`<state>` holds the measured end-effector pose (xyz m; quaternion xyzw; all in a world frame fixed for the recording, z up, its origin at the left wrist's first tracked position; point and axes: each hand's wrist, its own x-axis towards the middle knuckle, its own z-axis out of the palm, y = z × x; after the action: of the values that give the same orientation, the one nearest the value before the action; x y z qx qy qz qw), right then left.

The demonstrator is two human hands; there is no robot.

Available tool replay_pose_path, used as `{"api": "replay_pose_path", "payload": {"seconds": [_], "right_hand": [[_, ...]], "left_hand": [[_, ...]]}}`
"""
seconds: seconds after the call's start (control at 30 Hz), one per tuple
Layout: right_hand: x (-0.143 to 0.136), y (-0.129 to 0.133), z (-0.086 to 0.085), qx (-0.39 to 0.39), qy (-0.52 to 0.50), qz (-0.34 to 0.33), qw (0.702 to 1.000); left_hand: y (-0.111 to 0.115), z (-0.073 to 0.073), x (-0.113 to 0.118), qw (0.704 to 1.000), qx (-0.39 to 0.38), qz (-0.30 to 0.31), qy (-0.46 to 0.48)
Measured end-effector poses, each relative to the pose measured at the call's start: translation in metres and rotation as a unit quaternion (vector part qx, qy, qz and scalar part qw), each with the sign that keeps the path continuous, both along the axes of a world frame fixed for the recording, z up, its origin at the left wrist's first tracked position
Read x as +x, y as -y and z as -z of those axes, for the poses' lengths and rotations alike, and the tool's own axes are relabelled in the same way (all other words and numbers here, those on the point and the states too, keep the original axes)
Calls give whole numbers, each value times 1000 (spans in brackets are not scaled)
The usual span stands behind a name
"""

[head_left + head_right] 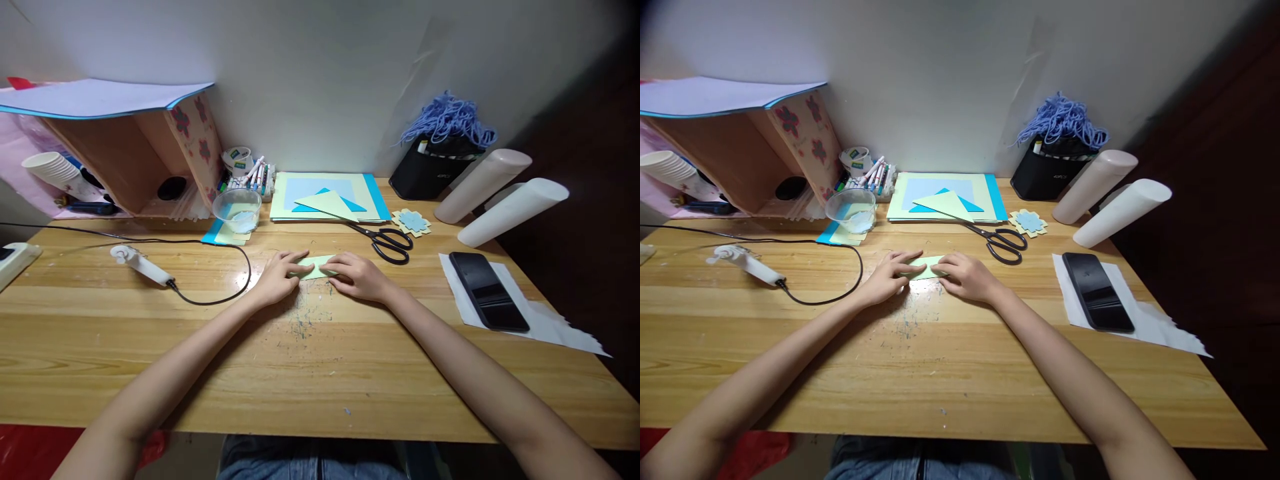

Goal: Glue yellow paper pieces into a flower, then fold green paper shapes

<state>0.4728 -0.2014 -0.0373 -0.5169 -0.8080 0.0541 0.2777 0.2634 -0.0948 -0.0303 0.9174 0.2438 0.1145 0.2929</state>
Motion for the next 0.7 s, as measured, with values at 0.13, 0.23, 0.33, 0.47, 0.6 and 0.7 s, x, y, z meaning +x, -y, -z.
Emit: {"api": "replay_pose_path", "payload": {"seconds": [0.13,0.23,0.33,0.47,0.6,0.7], "right_hand": [[-4,-3,7,37,36,7,999],[-8,-3,8,53,48,10,997],[-17,0,3,55,-5,38,998],[-32,3,-6,1,-166,100,981],[-37,3,-5,-82,-331,146,929],[-36,0,-2,-121,-387,166,899]], "left_hand": [[8,-5,-1,999,45,1,10],[16,-6,0,995,97,15,36],[19,-3,0,987,137,21,85],[20,1,-1,983,110,7,145],[23,-7,-2,986,24,-46,157],[23,-13,0,985,-87,-58,139]]}}
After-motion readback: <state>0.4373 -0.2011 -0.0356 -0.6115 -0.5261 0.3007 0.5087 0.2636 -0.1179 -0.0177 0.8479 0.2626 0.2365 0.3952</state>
